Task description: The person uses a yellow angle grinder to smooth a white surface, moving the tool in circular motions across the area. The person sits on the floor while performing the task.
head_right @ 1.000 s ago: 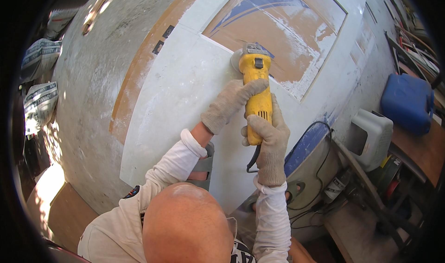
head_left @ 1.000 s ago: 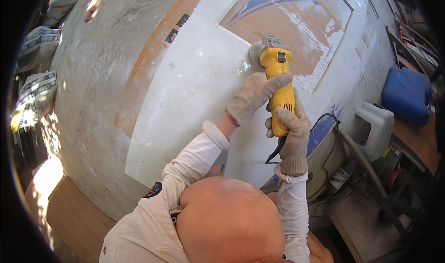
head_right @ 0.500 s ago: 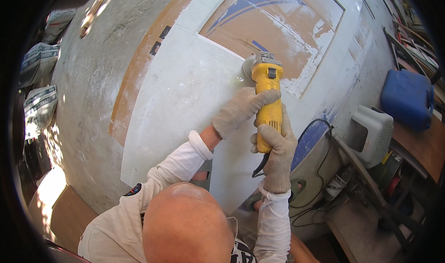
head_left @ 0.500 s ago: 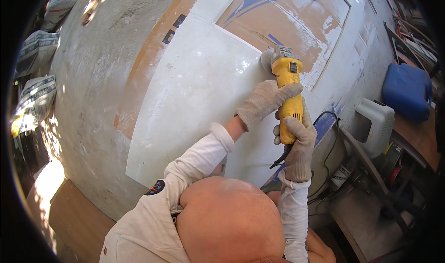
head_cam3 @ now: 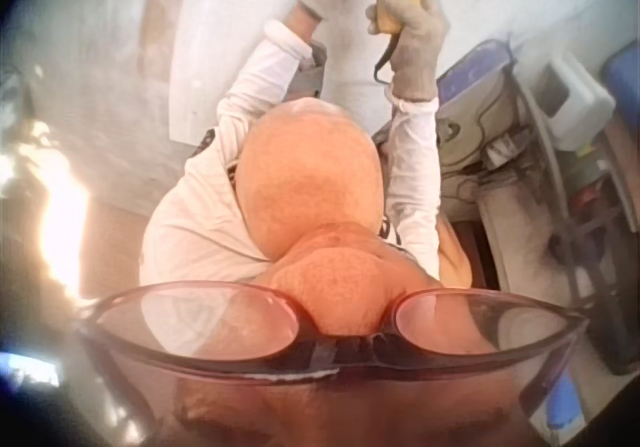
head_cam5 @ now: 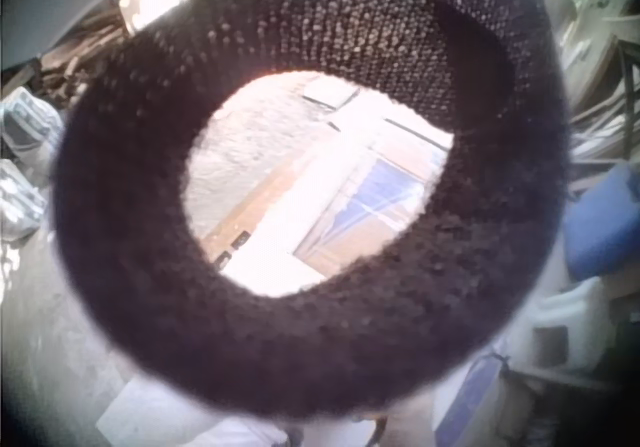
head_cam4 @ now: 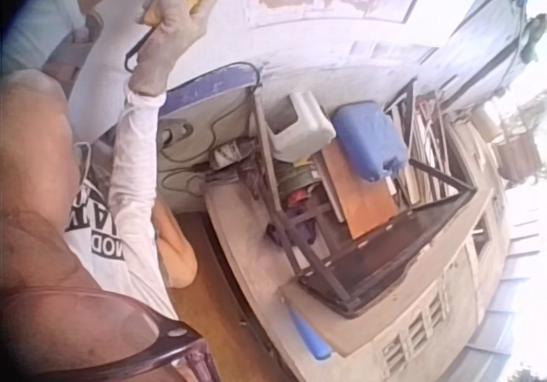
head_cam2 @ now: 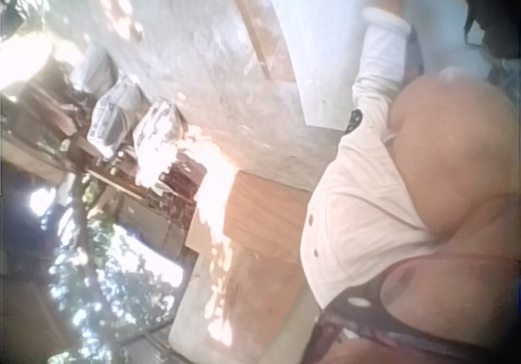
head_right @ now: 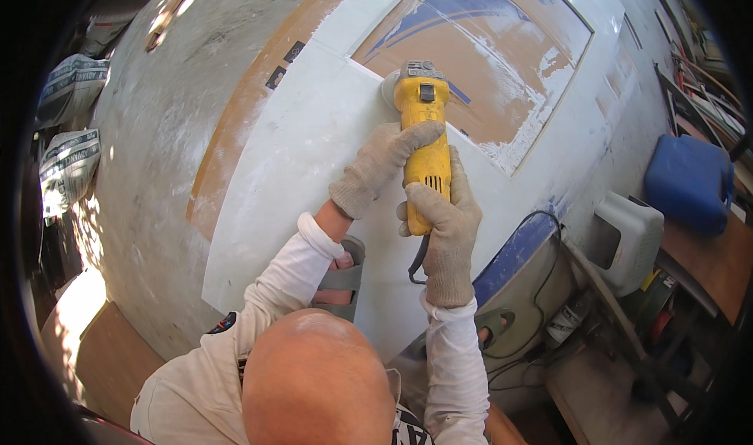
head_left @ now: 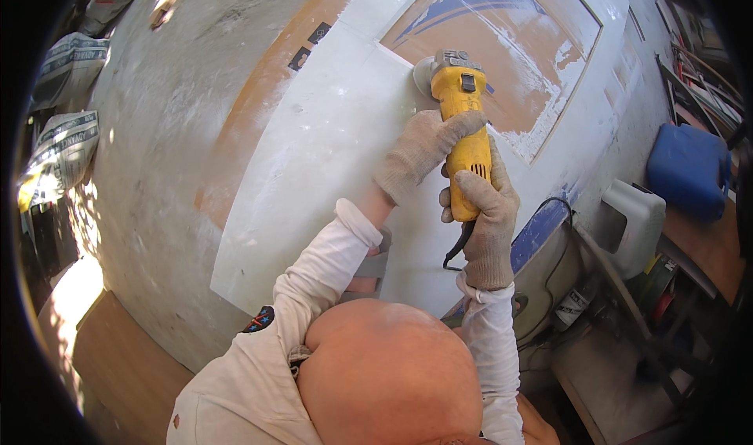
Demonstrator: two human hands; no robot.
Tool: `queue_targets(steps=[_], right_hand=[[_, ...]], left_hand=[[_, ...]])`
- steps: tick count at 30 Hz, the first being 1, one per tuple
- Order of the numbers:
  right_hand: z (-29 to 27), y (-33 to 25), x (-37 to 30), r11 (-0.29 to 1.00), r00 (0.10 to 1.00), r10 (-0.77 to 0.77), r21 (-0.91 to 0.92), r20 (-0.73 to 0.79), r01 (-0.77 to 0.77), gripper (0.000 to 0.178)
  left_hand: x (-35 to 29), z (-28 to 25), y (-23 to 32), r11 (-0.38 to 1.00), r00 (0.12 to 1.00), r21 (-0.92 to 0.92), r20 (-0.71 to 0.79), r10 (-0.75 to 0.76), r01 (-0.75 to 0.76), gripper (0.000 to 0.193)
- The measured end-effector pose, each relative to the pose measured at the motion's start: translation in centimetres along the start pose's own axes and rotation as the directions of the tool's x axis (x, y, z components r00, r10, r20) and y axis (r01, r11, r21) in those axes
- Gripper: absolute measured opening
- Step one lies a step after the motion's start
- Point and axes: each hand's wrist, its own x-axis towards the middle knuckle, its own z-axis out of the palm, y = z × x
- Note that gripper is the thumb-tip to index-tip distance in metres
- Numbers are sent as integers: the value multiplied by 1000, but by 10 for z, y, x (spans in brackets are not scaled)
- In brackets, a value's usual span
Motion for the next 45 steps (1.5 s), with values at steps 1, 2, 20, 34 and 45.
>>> queue_targets(steps=[1,2,20,34,45], right_hand=[[2,0,2,1000,1000,4,-1,8,-4,94],[4,0,4,1000,1000,7,-2,14,-7,95],[-2,4,4,999,999,52,-2,12,-52,97],[-20,2,-15,999,997,36,-7,-62,-36,93],[5,5,2,999,1000,-15,51,23,14,92]], left_hand=[[0,-3,2,1000,1000,-4,-13,2,-3,70],[0,-5,3,1000,1000,-12,-22,1,-1,70],[0,-3,-6,998,998,21,-28,-53,53,73],[-5,29,-19,999,999,-43,33,30,-29,72],[-1,-4,5,999,1000,29,-5,16,-16,72]])
